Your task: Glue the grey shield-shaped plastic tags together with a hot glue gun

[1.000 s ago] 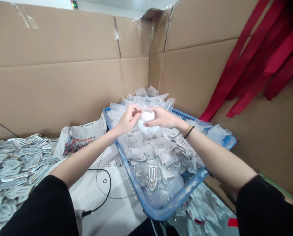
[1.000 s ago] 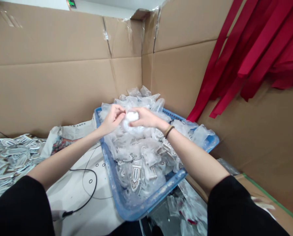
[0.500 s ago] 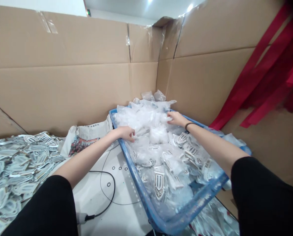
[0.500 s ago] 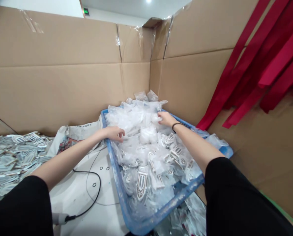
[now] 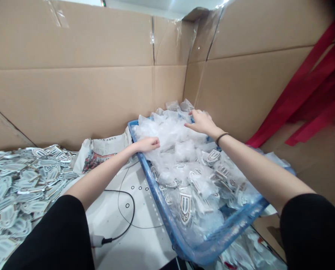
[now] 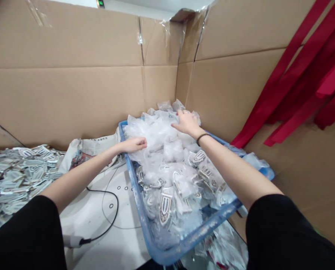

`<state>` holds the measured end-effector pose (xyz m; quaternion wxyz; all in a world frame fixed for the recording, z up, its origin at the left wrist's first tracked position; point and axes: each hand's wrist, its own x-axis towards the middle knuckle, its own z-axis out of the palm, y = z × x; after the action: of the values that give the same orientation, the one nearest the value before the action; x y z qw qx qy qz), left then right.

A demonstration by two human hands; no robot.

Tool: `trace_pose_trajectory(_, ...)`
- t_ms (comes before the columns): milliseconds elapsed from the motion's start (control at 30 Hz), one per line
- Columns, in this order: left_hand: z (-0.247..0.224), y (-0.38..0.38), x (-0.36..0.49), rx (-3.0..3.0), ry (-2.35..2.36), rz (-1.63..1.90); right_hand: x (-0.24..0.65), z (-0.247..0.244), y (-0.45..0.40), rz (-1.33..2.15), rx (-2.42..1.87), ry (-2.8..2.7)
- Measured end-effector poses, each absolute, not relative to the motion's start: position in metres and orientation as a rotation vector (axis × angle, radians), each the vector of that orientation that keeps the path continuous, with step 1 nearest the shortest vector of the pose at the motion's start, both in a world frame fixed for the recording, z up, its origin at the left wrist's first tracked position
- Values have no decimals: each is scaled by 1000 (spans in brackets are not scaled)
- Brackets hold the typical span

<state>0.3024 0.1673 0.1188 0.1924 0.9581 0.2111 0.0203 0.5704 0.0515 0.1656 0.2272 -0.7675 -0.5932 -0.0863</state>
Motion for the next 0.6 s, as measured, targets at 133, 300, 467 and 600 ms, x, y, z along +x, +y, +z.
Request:
trace_pose_trajectory(133,125,162,299,2341,405,543,514,163,28,304,-1764,-1709)
trace_pose_trajectory(300,138,149,314,2076,160,712,462,142,7,784,-1519,-1602)
trace_pose_trajectory(467,148,170,324,2224,209,823,480,133,15,640,-1506,-1440)
trace_pose_trajectory(600,140,203,317,2735,767,408,519,133,30,273,-1852,-1561)
